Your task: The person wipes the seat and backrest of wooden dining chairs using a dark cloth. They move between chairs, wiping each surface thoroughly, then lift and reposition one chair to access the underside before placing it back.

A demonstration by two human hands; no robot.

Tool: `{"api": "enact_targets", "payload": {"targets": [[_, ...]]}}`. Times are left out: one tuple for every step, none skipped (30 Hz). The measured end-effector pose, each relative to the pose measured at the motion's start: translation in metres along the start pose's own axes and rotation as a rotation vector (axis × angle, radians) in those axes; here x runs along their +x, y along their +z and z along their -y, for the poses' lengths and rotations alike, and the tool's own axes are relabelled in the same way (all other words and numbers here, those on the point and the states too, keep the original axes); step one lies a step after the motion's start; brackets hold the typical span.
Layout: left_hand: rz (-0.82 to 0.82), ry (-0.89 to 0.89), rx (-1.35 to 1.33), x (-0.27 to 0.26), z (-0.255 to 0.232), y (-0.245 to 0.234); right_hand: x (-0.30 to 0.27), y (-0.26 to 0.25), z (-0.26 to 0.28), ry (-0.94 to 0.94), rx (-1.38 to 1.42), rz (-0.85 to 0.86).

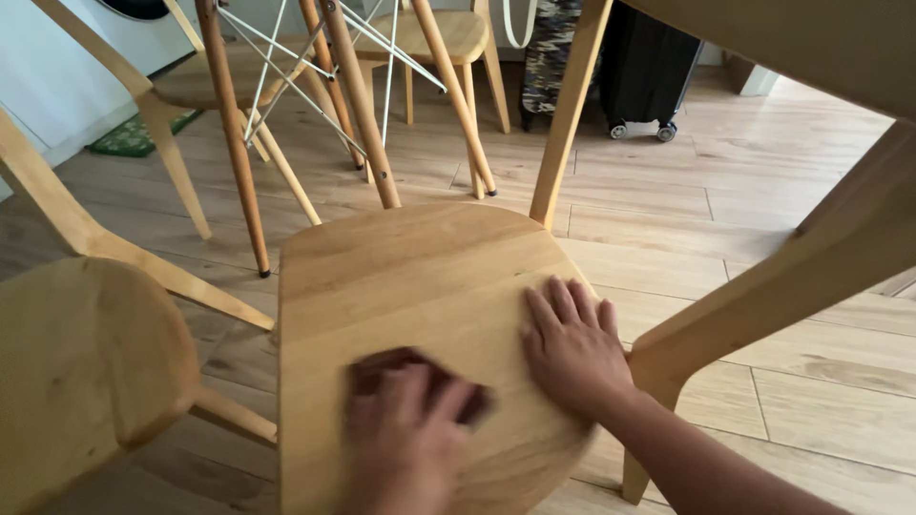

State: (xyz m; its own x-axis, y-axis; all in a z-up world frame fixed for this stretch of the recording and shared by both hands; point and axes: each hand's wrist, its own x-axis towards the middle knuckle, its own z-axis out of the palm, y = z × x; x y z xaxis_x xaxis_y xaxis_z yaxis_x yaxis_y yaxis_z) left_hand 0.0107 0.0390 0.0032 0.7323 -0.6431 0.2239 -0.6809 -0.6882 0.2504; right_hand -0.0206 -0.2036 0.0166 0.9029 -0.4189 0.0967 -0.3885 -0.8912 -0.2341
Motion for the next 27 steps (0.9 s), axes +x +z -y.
{"api": "enact_targets", "payload": {"targets": [[-0.002,-0.06,0.042,0.006,0.022,-0.004,-0.003,-0.001,0.001,0.0,-0.024,0.027],[-0.003,-0.121,0.085,0.017,0.047,-0.009,-0.007,-0.003,0.002,0.0,-0.048,0.054],[-0.004,-0.179,0.125,0.033,0.072,-0.012,-0.008,-0.006,0.002,0.001,-0.073,0.081],[-0.005,-0.238,0.166,0.05,0.094,-0.014,-0.006,-0.007,0.006,-0.003,-0.066,0.099],[0.012,-0.285,0.147,0.071,0.112,-0.011,-0.006,-0.008,0.009,0.002,-0.064,0.122],[0.029,-0.332,0.128,0.097,0.127,-0.008,-0.005,-0.011,0.011,0.007,-0.062,0.144],[0.031,-0.384,0.098,0.125,0.138,-0.005,-0.005,-0.013,0.012,0.015,-0.065,0.145],[0.034,-0.437,0.067,0.153,0.146,-0.002,-0.005,-0.016,0.014,0.022,-0.068,0.146],[0.049,-0.474,0.034,0.18,0.152,0.0,-0.005,-0.018,0.015,0.028,-0.076,0.151],[0.066,-0.511,0.002,0.206,0.156,0.001,-0.006,-0.019,0.018,0.029,-0.063,0.151],[0.083,-0.516,-0.01,0.231,0.156,0.003,-0.006,-0.019,0.021,0.035,-0.056,0.156],[0.101,-0.52,-0.022,0.25,0.152,0.007,-0.007,-0.02,0.021,0.041,-0.048,0.161],[0.138,-0.468,-0.007,0.267,0.139,0.011,-0.007,-0.02,0.021,0.051,-0.052,0.171],[0.174,-0.416,0.008,0.282,0.118,0.015,-0.007,-0.022,0.019,0.06,-0.056,0.181],[0.211,-0.367,0.035,0.286,0.097,0.016,-0.007,-0.023,0.02,0.066,-0.048,0.194],[0.222,-0.296,0.041,0.285,0.073,0.018,-0.008,-0.024,0.019,0.08,-0.047,0.198],[0.204,-0.222,0.026,0.277,0.046,0.022,-0.006,-0.024,0.02,0.072,-0.046,0.209],[0.177,-0.135,-0.001,0.265,0.018,0.027,-0.004,-0.023,0.022,0.064,-0.045,0.219],[0.135,-0.045,-0.028,0.25,-0.009,0.031,-0.003,-0.023,0.023,0.07,-0.051,0.222],[0.088,0.042,-0.054,0.229,-0.032,0.035,-0.001,-0.023,0.023,0.076,-0.056,0.224],[0.049,0.107,-0.08,0.205,-0.041,0.038,-0.001,-0.021,0.022,0.087,-0.059,0.227],[0.012,0.16,-0.106,0.179,-0.045,0.04,-0.001,-0.019,0.017,0.052,-0.071,0.188],[-0.013,0.181,-0.127,0.154,-0.042,0.038,-0.002,-0.017,0.013,0.025,-0.074,0.142],[-0.019,0.193,-0.131,0.129,-0.03,0.033,-0.004,-0.013,0.01,-0.001,-0.077,0.096],[-0.028,0.204,-0.14,0.111,-0.016,0.026,-0.004,-0.01,0.006,0.004,-0.069,0.078],[0.049,0.169,-0.118,0.101,-0.001,0.018,-0.003,-0.006,0.003,0.01,-0.062,0.06],[0.126,0.131,-0.097,0.09,0.016,0.01,-0.003,-0.003,0.0,0.015,-0.054,0.044]]}}
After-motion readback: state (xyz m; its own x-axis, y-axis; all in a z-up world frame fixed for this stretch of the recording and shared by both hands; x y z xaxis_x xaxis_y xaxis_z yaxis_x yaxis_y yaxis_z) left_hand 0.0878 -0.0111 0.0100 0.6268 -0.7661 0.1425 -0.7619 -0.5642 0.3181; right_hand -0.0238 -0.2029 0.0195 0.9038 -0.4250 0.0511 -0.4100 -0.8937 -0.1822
